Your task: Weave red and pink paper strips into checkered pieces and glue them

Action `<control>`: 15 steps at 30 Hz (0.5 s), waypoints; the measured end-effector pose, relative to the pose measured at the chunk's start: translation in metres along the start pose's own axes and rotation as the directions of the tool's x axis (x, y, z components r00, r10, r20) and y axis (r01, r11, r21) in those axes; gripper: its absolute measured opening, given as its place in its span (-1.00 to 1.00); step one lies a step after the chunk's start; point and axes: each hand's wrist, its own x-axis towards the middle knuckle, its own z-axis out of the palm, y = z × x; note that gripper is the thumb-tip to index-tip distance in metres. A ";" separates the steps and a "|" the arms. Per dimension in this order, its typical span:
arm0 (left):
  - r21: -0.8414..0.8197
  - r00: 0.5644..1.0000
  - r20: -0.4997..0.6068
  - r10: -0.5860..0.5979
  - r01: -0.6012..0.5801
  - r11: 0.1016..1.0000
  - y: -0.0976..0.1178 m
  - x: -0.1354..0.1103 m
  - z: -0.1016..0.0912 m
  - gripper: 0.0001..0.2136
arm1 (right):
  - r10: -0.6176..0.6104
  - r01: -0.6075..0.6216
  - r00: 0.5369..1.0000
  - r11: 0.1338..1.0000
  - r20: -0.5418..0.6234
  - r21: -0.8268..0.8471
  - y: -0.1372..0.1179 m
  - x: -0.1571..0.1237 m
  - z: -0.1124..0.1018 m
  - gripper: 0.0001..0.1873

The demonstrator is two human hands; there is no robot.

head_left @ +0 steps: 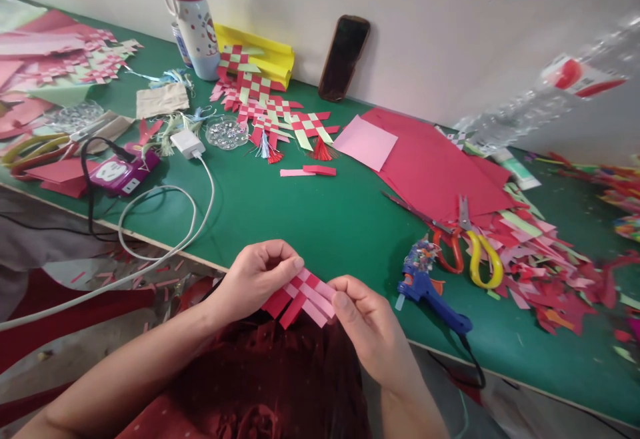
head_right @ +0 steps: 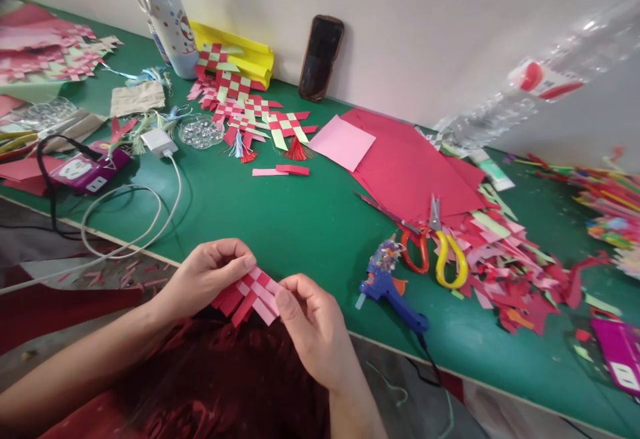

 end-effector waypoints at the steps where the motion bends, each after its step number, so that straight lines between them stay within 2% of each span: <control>1: -0.017 1.000 -0.007 -0.004 0.004 1.000 0.000 0.000 0.000 -0.69 | 0.020 -0.020 1.000 1.000 0.004 0.007 0.002 0.000 0.000 -0.63; 4: -0.068 1.000 -0.002 -0.015 0.015 0.998 0.000 0.000 -0.002 -0.68 | 0.043 -0.043 0.998 0.999 -0.035 -0.018 0.005 0.000 0.001 -0.66; 7: -0.103 0.998 0.059 -0.005 0.011 0.995 0.002 -0.002 -0.007 -0.66 | 0.026 -0.029 0.997 0.999 -0.068 -0.044 0.002 0.000 -0.002 -0.67; 11: -0.074 0.976 0.214 -0.035 0.052 0.996 0.008 -0.003 -0.016 -0.67 | 0.045 -0.042 0.999 0.994 0.025 -0.101 -0.009 0.001 -0.007 -0.73; 15: 0.058 0.942 0.321 -0.098 0.084 0.995 0.014 -0.002 -0.018 -0.75 | 0.062 -0.044 0.993 0.985 0.104 -0.169 -0.015 0.003 -0.006 -0.78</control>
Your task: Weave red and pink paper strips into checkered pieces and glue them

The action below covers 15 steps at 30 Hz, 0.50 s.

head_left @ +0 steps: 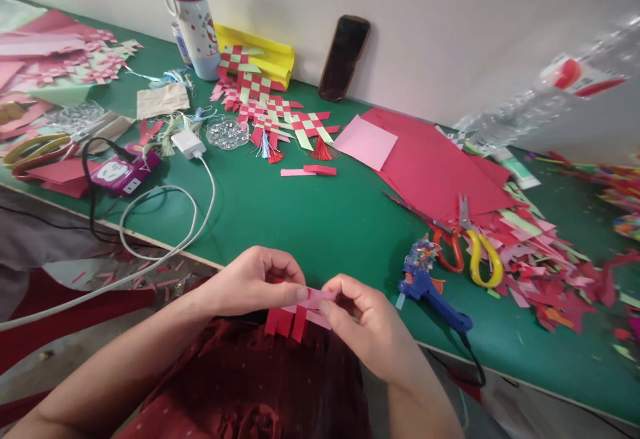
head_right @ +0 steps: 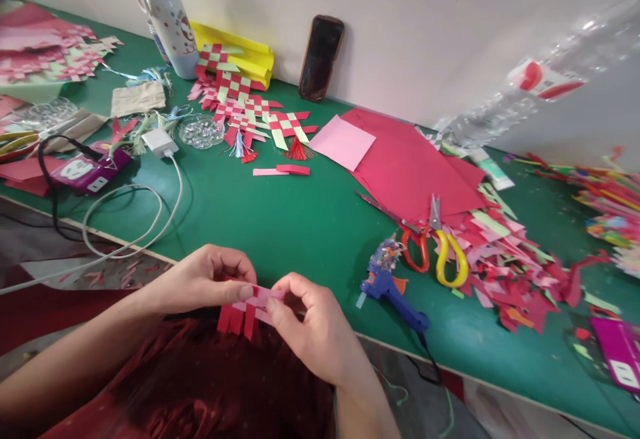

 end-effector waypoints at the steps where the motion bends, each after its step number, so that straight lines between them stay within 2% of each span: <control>1: 0.023 1.000 -0.001 0.001 -0.001 1.000 0.001 0.000 0.001 -0.77 | 0.001 -0.001 1.000 1.000 0.004 0.006 -0.001 0.001 0.001 -0.78; 15: -0.019 0.990 -0.133 0.039 -0.042 0.999 -0.008 0.002 0.005 -0.74 | -0.016 0.029 0.995 0.991 -0.098 0.131 0.002 0.009 0.003 -0.65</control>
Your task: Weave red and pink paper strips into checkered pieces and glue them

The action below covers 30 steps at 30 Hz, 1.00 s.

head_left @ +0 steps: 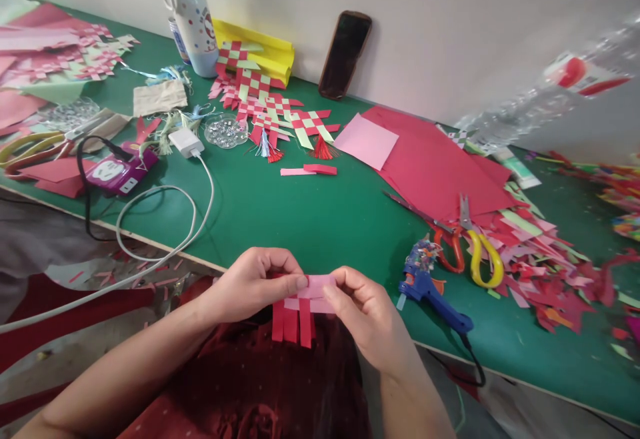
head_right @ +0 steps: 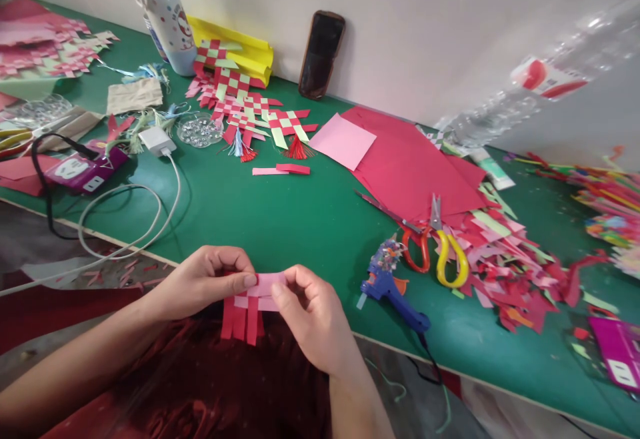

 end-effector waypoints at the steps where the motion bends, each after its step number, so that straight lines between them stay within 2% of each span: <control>1: -0.006 1.000 -0.009 0.008 -0.008 1.000 0.000 0.000 0.000 -0.74 | 0.006 -0.006 1.000 0.999 0.003 0.031 0.000 0.001 0.000 -0.63; 5: -0.043 0.999 -0.037 0.018 -0.020 0.999 -0.001 0.002 0.000 -0.74 | 0.028 -0.033 0.999 0.993 0.042 0.115 0.003 0.003 0.004 -0.60; 16: -0.014 0.994 -0.098 0.051 -0.053 0.999 -0.003 0.003 0.001 -0.72 | -0.010 0.012 1.000 0.996 -0.019 0.092 0.005 0.001 0.008 -0.65; 20: -0.062 0.999 -0.051 0.017 -0.020 0.998 -0.004 0.003 0.000 -0.73 | -0.023 0.024 0.999 0.998 -0.029 0.059 0.003 0.002 0.006 -0.63; 23: -0.051 0.999 0.019 -0.029 0.029 0.998 -0.006 -0.001 -0.003 -0.64 | -0.039 0.034 0.997 0.997 -0.063 -0.072 0.000 0.005 0.000 -0.62; 25: 0.053 0.999 0.032 -0.033 0.031 0.998 -0.007 -0.005 -0.006 -0.57 | -0.051 0.033 0.996 0.973 -0.073 -0.230 -0.004 0.007 -0.005 -0.65; 27: 0.248 1.000 0.008 -0.007 0.005 0.969 -0.009 -0.010 -0.009 -0.54 | -0.064 0.040 0.997 0.919 -0.050 -0.391 -0.008 0.010 -0.010 -0.69; 30: 0.582 0.984 -0.070 0.164 -0.094 0.808 -0.013 -0.014 -0.013 -0.58 | -0.094 0.073 0.996 0.799 -0.003 -0.597 -0.015 0.017 -0.014 -0.71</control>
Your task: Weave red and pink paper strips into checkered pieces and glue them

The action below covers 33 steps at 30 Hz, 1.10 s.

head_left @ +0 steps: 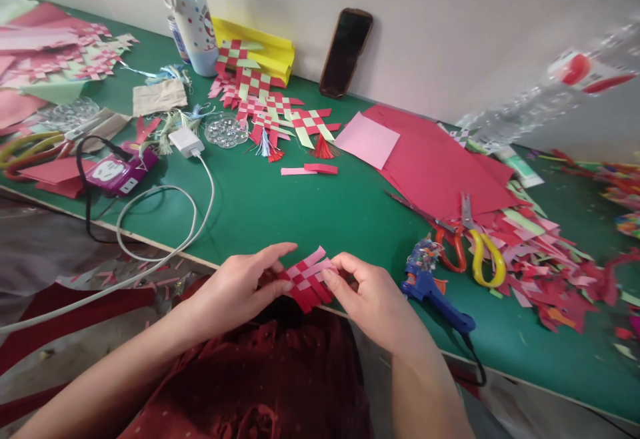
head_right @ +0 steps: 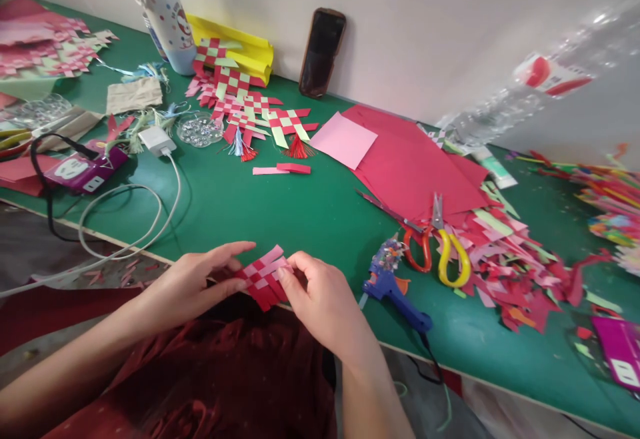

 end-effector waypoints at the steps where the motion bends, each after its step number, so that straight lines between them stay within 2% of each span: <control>1: 0.125 0.995 -0.071 0.064 -0.054 0.991 -0.002 -0.001 0.000 -0.62 | -0.013 0.012 1.000 0.997 -0.009 -0.082 -0.001 0.003 -0.001 -0.71; 3: 0.350 0.959 -0.167 0.230 -0.160 0.923 -0.005 -0.001 0.000 -0.72 | -0.037 0.025 0.998 0.971 -0.049 -0.238 -0.001 0.010 -0.002 -0.73; 4: 0.438 0.931 -0.177 0.318 -0.215 0.873 -0.007 0.000 0.000 -0.75 | -0.052 0.028 0.996 0.956 -0.074 -0.292 -0.001 0.013 -0.001 -0.75; 6: 0.549 0.875 -0.119 0.469 -0.336 0.766 -0.011 0.001 0.002 -0.76 | -0.085 0.040 0.989 0.943 -0.123 -0.330 0.002 0.019 0.001 -0.79; 8: 0.604 0.831 -0.019 0.556 -0.434 0.669 -0.015 0.002 0.004 -0.76 | -0.122 0.057 0.973 0.950 -0.198 -0.307 0.007 0.022 0.004 -0.79; 11: 0.655 0.816 0.113 0.567 -0.491 0.575 -0.024 0.002 0.006 -0.71 | -0.156 0.071 0.936 0.962 -0.316 -0.265 0.017 0.019 0.007 -0.75; 14: 0.675 0.818 0.174 0.549 -0.505 0.538 -0.031 0.003 0.008 -0.65 | -0.164 0.075 0.919 0.965 -0.359 -0.249 0.027 0.008 0.011 -0.75; 18: 0.676 0.811 0.192 0.552 -0.517 0.525 -0.032 0.003 0.007 -0.60 | -0.154 0.061 0.892 0.973 -0.426 -0.224 0.033 -0.009 0.016 -0.75; 22: 0.680 0.830 0.178 0.529 -0.492 0.544 -0.024 0.001 0.010 -0.54 | -0.236 0.095 0.805 0.957 -0.544 -0.275 0.034 -0.021 0.019 -0.79; 28: 0.669 0.833 0.180 0.524 -0.494 0.555 -0.016 -0.004 0.015 -0.54 | -0.402 0.113 0.689 0.881 -0.603 -0.459 0.034 -0.025 0.018 -0.74; 30: 0.667 0.824 0.185 0.536 -0.506 0.547 -0.018 -0.003 0.014 -0.54 | -0.425 0.123 0.673 0.871 -0.605 -0.476 0.034 -0.026 0.018 -0.73; 33: 0.669 0.790 0.247 0.561 -0.558 0.491 -0.024 0.000 0.011 -0.50 | -0.451 0.178 0.677 0.867 -0.582 -0.465 0.031 -0.030 0.022 -0.73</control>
